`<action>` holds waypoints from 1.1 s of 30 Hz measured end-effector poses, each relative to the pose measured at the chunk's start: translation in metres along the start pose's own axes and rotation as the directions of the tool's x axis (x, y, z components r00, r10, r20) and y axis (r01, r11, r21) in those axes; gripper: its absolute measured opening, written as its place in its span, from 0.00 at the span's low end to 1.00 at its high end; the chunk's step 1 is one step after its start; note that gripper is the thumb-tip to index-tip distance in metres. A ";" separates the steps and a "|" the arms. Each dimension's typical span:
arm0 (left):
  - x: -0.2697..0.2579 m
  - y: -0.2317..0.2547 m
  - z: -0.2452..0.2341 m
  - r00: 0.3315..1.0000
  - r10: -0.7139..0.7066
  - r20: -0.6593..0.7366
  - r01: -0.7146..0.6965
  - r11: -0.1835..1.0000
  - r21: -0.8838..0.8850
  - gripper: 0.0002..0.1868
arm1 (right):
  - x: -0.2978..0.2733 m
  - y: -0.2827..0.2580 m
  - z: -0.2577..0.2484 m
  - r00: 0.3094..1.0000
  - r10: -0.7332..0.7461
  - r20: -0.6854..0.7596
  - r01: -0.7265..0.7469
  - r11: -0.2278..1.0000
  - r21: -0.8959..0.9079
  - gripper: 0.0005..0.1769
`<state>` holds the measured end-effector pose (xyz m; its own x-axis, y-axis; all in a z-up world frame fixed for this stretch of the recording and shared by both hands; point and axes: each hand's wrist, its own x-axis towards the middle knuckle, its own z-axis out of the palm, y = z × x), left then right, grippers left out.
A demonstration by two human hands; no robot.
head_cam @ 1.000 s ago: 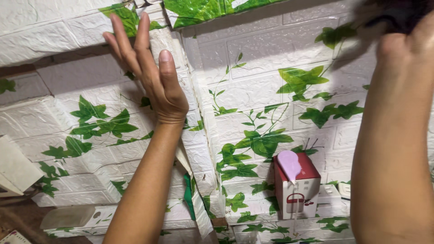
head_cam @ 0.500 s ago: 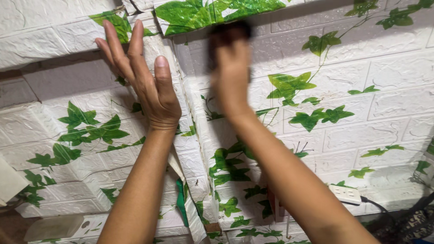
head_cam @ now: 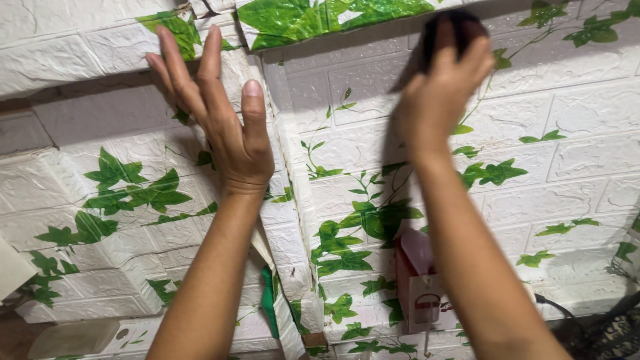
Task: The person wipes a white textured wall with green leaf patterns using a dark cloth. They move a red box and a white power strip aside to reach the wall, wipe the surface, then wipe the box and power strip before returning them to the shelf.
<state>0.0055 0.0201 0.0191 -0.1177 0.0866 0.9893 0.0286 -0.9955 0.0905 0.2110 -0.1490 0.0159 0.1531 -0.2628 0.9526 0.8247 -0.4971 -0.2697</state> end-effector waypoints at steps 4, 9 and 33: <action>0.000 0.002 -0.001 1.000 -0.004 0.009 0.004 0.999 -0.040 0.35 | -0.024 -0.059 0.029 0.996 -0.084 0.008 0.083 0.994 0.068 0.38; -0.002 0.004 -0.003 1.000 0.011 0.009 -0.011 0.997 -0.075 0.35 | -0.048 -0.123 0.033 0.940 -0.340 0.025 0.323 0.911 0.258 0.34; -0.004 -0.007 0.007 0.999 0.048 0.005 -0.047 0.999 -0.014 0.34 | 0.001 -0.050 -0.009 0.703 -0.707 0.080 0.651 0.684 0.331 0.23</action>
<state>0.0124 0.0272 0.0151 -0.1113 0.0394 0.9930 0.0197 -0.9989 0.0418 0.1646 -0.1318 0.0287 -0.4322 0.2330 0.8712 0.8435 -0.2372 0.4819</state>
